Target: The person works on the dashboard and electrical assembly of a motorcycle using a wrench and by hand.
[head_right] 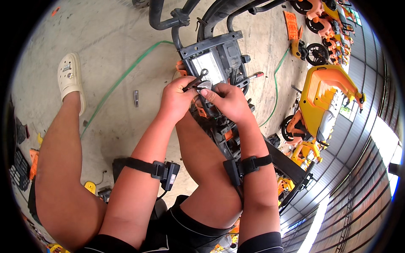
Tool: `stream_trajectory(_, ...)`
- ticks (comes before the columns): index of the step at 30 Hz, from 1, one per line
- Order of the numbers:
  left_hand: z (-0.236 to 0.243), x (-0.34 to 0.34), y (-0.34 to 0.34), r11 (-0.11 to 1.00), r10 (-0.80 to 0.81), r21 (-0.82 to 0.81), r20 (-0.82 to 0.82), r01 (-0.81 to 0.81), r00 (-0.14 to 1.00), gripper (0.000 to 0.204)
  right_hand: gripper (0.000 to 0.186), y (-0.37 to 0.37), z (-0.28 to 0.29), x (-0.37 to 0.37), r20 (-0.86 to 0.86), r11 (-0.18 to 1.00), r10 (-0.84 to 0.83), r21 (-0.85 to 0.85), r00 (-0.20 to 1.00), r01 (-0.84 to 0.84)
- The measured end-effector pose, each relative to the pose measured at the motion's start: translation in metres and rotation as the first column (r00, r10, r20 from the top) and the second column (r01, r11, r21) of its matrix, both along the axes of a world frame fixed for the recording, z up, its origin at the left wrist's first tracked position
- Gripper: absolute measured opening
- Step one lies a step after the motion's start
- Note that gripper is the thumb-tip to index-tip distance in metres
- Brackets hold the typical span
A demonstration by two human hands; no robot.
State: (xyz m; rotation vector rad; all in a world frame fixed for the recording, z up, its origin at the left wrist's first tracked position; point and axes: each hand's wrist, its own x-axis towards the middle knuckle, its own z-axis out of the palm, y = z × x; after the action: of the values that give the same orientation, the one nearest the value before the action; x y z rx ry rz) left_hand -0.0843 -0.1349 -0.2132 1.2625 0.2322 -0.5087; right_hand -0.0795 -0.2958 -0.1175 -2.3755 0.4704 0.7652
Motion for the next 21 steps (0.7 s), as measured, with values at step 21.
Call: stream_trajectory(21,0.006,0.003,0.005,0.999,0.044,0.03,-0.029,-0.043,0.999,0.019,0.027,0.044,0.003,0.018,-0.038,0.966,0.152,-0.206,0.988,-0.157)
